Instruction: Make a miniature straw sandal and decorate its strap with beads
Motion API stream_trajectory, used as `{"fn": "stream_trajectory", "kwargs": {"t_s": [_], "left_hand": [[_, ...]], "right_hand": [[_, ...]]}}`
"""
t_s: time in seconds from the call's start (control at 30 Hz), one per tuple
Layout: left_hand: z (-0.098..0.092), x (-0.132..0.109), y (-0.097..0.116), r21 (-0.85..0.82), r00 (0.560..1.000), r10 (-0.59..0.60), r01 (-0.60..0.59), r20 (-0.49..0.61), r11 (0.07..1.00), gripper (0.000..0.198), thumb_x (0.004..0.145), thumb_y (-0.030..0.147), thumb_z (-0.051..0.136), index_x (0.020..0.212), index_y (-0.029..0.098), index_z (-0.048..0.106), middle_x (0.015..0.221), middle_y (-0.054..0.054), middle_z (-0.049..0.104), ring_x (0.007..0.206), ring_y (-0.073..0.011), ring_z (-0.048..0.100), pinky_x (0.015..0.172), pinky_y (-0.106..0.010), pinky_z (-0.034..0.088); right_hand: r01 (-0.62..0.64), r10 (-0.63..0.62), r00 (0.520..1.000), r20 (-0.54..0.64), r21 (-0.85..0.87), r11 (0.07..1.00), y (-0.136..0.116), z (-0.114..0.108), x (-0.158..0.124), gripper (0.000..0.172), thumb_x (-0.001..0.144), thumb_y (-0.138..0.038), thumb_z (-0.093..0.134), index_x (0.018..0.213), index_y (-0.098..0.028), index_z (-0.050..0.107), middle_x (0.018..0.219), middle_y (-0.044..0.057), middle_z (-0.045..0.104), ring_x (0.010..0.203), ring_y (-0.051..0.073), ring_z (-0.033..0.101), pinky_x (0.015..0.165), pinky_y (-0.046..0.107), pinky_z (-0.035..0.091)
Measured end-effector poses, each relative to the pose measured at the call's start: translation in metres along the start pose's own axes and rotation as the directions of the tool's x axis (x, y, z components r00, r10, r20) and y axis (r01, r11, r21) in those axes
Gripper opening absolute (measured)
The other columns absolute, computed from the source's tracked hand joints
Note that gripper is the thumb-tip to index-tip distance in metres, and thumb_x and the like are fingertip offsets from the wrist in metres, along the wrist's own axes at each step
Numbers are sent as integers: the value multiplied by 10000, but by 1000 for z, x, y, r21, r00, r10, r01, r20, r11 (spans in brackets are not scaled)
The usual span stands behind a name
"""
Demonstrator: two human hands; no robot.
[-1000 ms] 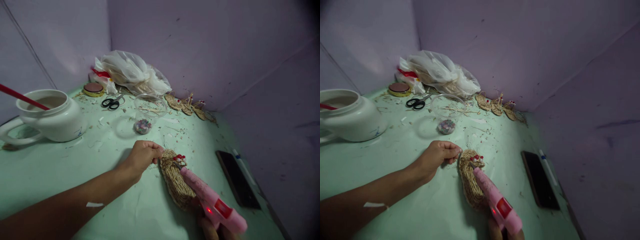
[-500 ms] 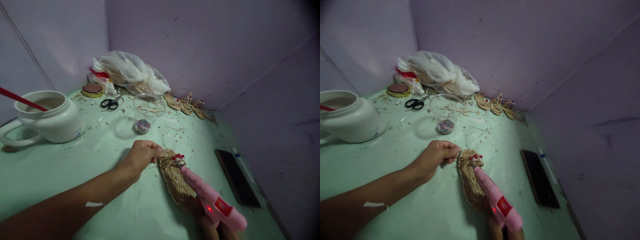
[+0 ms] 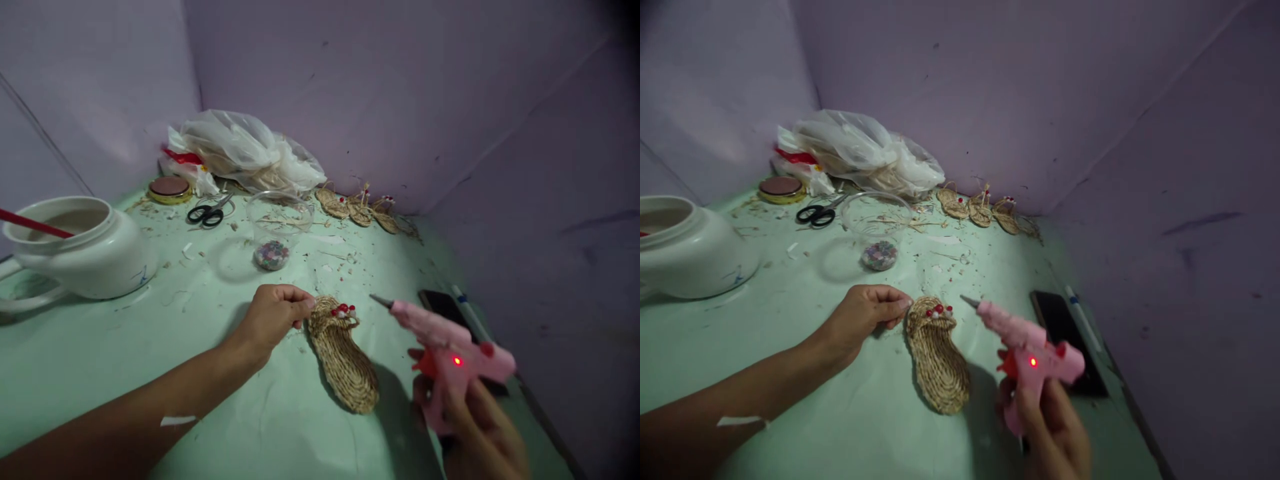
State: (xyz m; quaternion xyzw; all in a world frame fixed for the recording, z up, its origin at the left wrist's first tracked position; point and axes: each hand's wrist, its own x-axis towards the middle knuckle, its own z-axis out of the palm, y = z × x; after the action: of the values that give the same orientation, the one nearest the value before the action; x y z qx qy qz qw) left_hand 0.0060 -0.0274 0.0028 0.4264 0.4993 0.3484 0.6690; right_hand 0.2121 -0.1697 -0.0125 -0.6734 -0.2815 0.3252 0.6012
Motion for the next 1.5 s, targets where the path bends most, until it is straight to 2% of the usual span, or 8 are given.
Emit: {"fn": "stream_trajectory", "kwargs": {"t_s": [0.13,0.33,0.43,0.5,0.63,0.77,1.0,1.5], "left_hand": [[-2,0,-3,29,1000,-1,1,-1,1000,185,624,293,644,662,112,643,434,37,482,441,-65,355,458,-226,219],[-1,-2,0,62,999,37,-37,-8,997,174,603,287,662,660,123,657,452,37,501,435,-66,373,440,-213,237],[2,-9,5,122,999,40,-37,-24,992,104,595,228,659,633,131,668,465,36,525,437,-65,386,441,-207,284],[5,-14,7,189,998,65,-59,-26,980,46,594,183,652,602,142,670,499,21,571,466,-78,438,463,-210,337],[8,-19,6,374,956,295,-272,-3,886,67,649,154,638,595,166,675,565,2,633,559,-117,550,539,-225,419],[9,-18,-2,533,807,578,-545,124,647,128,752,149,587,679,161,691,646,-19,657,632,-128,593,599,-234,447],[7,-16,-11,677,579,743,-697,335,238,121,806,113,553,824,160,663,725,-27,658,670,-135,587,631,-261,447],[10,-15,-10,712,583,734,-674,349,197,109,808,141,564,812,179,666,722,-21,673,654,-136,606,626,-266,473]], "right_hand": [[-160,152,985,77,120,980,-34,29,70,158,735,-339,608,712,-184,624,546,-18,561,414,80,486,390,171,453],[-186,188,977,98,-27,982,-38,58,151,157,749,-200,527,601,-175,575,560,35,581,531,151,584,484,259,514],[-114,117,993,26,-85,990,-34,56,144,59,686,-192,638,743,-176,634,805,70,658,819,205,627,658,294,527],[15,-13,1000,16,-145,989,-33,52,126,267,643,-204,705,904,-203,648,1014,61,646,997,219,582,801,320,495],[335,-222,880,420,-216,917,-32,56,88,302,722,-285,656,1011,-201,633,1127,91,620,1029,228,578,874,393,466],[408,-185,744,642,-217,887,-30,68,70,279,767,-234,601,1044,-200,618,1098,90,644,1025,214,587,901,402,456],[374,-174,698,694,-147,916,-25,70,69,215,810,-159,541,1009,-187,618,1013,74,676,953,184,619,879,371,475],[429,-210,689,694,-157,890,-24,70,71,219,812,-132,543,997,-216,624,1008,53,673,936,182,611,855,372,481]]}}
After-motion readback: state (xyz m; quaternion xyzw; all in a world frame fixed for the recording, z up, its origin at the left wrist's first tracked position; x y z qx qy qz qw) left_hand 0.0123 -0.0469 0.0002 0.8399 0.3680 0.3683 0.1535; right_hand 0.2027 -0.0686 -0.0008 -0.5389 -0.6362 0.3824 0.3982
